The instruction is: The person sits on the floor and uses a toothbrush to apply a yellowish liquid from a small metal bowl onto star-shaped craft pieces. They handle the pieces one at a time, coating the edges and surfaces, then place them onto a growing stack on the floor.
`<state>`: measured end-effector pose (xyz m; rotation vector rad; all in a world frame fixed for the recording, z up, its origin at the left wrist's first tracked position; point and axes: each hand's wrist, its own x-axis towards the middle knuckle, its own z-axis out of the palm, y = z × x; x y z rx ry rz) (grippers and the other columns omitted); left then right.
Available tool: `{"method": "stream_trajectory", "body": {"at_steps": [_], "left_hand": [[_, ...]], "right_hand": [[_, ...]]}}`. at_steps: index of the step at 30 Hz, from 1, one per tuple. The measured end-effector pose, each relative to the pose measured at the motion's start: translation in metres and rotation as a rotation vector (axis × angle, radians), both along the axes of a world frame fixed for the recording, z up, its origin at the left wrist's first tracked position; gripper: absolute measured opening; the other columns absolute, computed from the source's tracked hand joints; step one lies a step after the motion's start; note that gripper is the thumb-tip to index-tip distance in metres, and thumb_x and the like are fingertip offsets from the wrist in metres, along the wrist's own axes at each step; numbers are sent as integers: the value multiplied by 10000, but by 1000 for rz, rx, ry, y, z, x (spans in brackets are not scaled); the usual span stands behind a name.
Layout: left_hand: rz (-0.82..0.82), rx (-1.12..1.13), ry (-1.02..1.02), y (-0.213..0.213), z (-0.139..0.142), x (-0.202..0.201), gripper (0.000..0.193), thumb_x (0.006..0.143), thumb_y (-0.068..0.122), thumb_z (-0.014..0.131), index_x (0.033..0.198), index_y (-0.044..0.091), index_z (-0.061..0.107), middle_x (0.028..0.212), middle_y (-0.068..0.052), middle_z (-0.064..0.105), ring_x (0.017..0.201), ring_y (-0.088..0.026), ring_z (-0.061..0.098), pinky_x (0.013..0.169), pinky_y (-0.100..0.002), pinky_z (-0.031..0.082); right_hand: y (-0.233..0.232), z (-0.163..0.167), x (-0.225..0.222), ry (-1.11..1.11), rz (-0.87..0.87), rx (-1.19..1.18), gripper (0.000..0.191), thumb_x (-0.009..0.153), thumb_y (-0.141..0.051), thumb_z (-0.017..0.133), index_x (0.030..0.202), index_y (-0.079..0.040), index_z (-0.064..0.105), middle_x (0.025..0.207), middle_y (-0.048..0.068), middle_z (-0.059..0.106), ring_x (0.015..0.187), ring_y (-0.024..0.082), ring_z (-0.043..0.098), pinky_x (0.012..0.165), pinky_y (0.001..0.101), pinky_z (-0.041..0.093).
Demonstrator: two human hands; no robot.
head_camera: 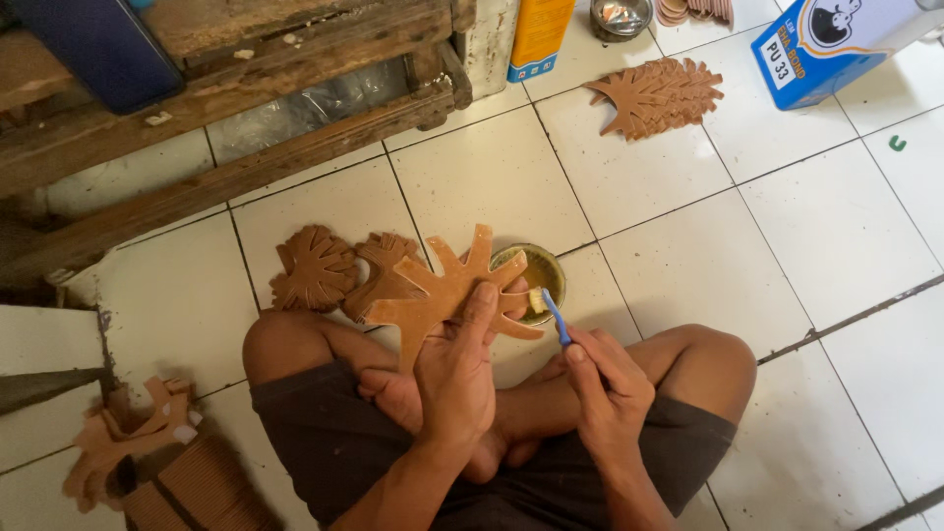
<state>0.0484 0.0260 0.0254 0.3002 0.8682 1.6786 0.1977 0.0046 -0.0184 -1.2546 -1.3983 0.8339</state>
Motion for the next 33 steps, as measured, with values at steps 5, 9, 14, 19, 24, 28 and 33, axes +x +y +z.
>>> {"method": "stream_trajectory", "body": {"at_steps": [5,9,14,19,24,28,33], "left_hand": [[29,52,-29,3,1,-1,282,1006,92,618,1230,-78,634,1157,-172,731,1039,-215,711,950,-347,573],[27,60,-37,-1,-11,1,270,1019,104,617,1217,-77,650,1126,-168,739,1010,-210,710,906,-327,562],[-25,11,-81,-8,-27,15,245,1044,87,643,1187,-102,703,1094,-127,720,931,-150,624,820,-285,497],[-20,54,115,-8,-33,1,165,968,43,648,1091,-49,707,1064,-110,755,906,-143,650,766,-296,514],[-10,106,92,-5,-30,-6,123,982,27,649,1079,-29,698,1026,-71,711,863,-132,623,725,-312,530],[-37,114,53,-5,-27,-4,124,983,21,648,1088,-29,692,1022,-73,714,858,-135,625,714,-310,524],[-48,125,-8,-6,-24,-5,126,975,11,647,1093,-22,677,1002,-69,708,858,-135,632,716,-313,521]], "right_hand": [[12,-7,-1,-22,-9,141,207,1019,1,644,1210,52,706,872,32,639,786,86,579,703,217,449],[9,-22,6,455,-73,-228,214,959,-40,633,1130,19,746,755,14,643,562,28,445,516,186,319],[10,-29,-2,345,-77,-295,119,943,-34,774,970,77,739,735,-27,568,627,39,442,555,210,325],[14,-8,11,287,31,-191,231,980,-27,621,1189,46,685,926,-24,659,767,35,560,659,196,452],[12,8,21,192,98,-114,255,983,0,619,1213,73,703,844,17,603,651,51,459,549,211,343],[12,8,17,121,114,-58,222,983,-9,634,1170,79,713,809,19,589,652,56,463,554,213,347],[16,9,17,59,108,-47,199,984,-20,644,1138,76,728,754,12,577,632,58,465,553,213,353]]}}
